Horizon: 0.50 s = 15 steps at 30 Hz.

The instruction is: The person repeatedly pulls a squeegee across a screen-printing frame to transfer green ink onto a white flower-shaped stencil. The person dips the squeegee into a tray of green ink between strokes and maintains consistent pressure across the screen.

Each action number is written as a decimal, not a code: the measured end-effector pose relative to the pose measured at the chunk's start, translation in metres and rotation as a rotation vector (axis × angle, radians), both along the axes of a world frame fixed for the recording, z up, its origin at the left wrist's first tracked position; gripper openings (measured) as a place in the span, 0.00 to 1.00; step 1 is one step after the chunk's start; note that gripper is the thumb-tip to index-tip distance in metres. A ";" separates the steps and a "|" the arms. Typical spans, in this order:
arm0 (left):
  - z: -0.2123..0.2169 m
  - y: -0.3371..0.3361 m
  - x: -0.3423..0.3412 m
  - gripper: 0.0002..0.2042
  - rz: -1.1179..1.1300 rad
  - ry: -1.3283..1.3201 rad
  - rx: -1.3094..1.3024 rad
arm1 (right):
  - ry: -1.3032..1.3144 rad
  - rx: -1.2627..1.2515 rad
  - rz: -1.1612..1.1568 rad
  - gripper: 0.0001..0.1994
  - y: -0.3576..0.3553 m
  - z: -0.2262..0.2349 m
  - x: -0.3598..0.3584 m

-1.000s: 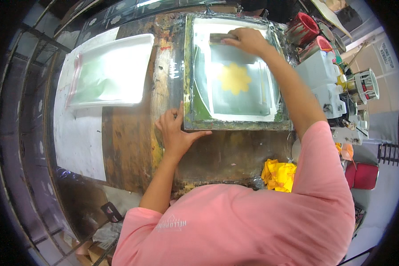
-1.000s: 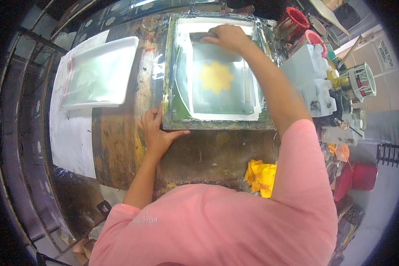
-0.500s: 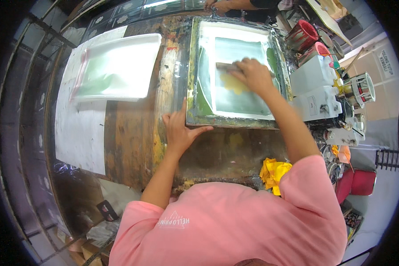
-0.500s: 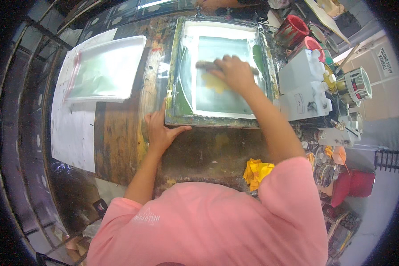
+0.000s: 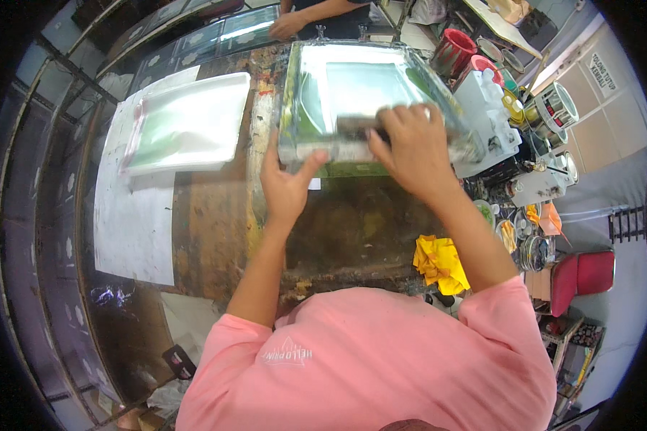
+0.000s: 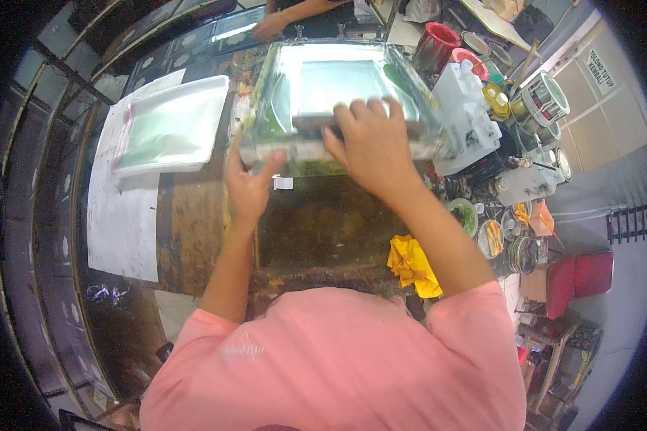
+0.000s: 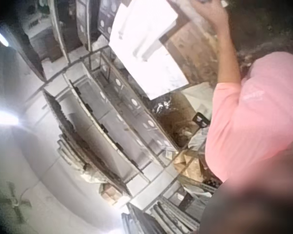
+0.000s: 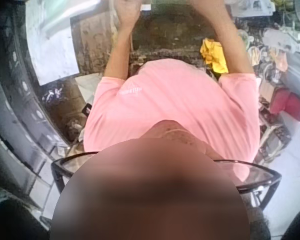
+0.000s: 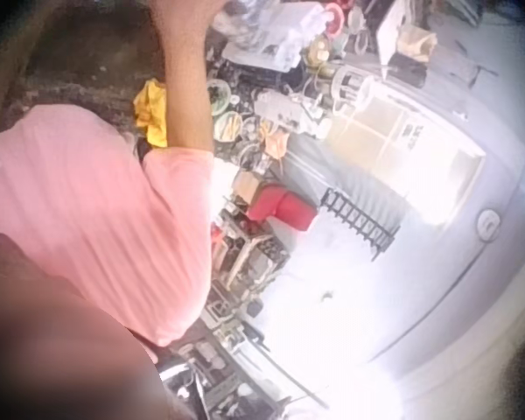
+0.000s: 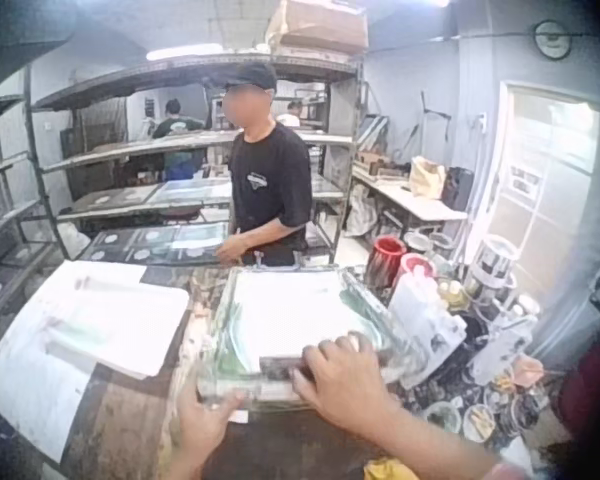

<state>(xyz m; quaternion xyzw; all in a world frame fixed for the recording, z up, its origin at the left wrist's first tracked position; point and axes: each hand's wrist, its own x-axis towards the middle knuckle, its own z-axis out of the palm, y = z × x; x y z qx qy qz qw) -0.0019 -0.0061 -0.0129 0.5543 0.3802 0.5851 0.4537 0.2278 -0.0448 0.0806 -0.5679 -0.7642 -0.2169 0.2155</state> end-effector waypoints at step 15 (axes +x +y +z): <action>-0.068 -0.029 -0.010 0.54 0.113 1.533 0.123 | 0.169 0.169 0.046 0.22 0.107 0.121 0.024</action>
